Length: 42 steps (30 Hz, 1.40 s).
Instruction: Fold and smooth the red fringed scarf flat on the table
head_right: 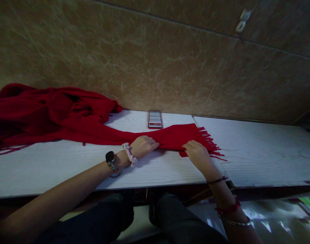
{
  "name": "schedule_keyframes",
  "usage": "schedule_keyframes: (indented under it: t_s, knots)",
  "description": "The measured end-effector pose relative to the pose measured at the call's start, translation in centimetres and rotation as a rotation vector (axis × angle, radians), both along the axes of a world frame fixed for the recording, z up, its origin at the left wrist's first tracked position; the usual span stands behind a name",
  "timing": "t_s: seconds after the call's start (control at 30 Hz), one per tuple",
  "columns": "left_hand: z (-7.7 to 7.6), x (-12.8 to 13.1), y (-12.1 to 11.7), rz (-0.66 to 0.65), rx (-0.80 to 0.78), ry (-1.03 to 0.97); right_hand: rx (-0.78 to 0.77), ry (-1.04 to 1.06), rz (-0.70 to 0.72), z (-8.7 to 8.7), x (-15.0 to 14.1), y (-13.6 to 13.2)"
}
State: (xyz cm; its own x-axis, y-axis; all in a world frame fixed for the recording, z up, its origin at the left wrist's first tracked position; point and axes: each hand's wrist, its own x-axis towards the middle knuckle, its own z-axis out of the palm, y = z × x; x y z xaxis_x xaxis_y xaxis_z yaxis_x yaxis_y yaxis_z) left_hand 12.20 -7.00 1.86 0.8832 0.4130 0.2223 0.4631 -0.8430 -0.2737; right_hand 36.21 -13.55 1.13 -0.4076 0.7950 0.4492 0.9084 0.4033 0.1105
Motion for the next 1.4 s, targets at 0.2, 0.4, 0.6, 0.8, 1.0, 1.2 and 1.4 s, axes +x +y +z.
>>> schedule_keyframes:
  t_s: [0.2,0.4,0.6,0.8,1.0,1.2,1.4]
  knots:
    - [-0.3,0.1,-0.5,-0.075,0.02,0.002,0.05,0.055,0.0,-1.2,2.0,-0.5]
    - [0.0,0.0,-0.5,-0.044,-0.057,0.061,0.045,0.041,0.002,-1.4,3.3,-0.7]
    - [0.4,0.8,-1.1,-0.029,-0.06,0.081,0.067,0.006,-0.005,-1.5,3.6,-1.1]
    - [-0.6,1.7,-1.4,-0.143,-0.033,0.055,0.035,0.106,0.058,-1.7,3.5,-0.9]
    - [-0.1,1.7,-1.6,-0.109,0.006,0.054,0.115,0.14,0.082,-1.4,2.1,-1.2]
    - [1.6,1.9,-1.5,-0.052,0.019,0.017,0.275,0.054,-0.006,-1.1,1.4,-1.5]
    - [-0.1,2.0,-0.7,-0.07,-0.058,0.197,0.108,-0.026,0.069,-1.3,1.8,-1.2]
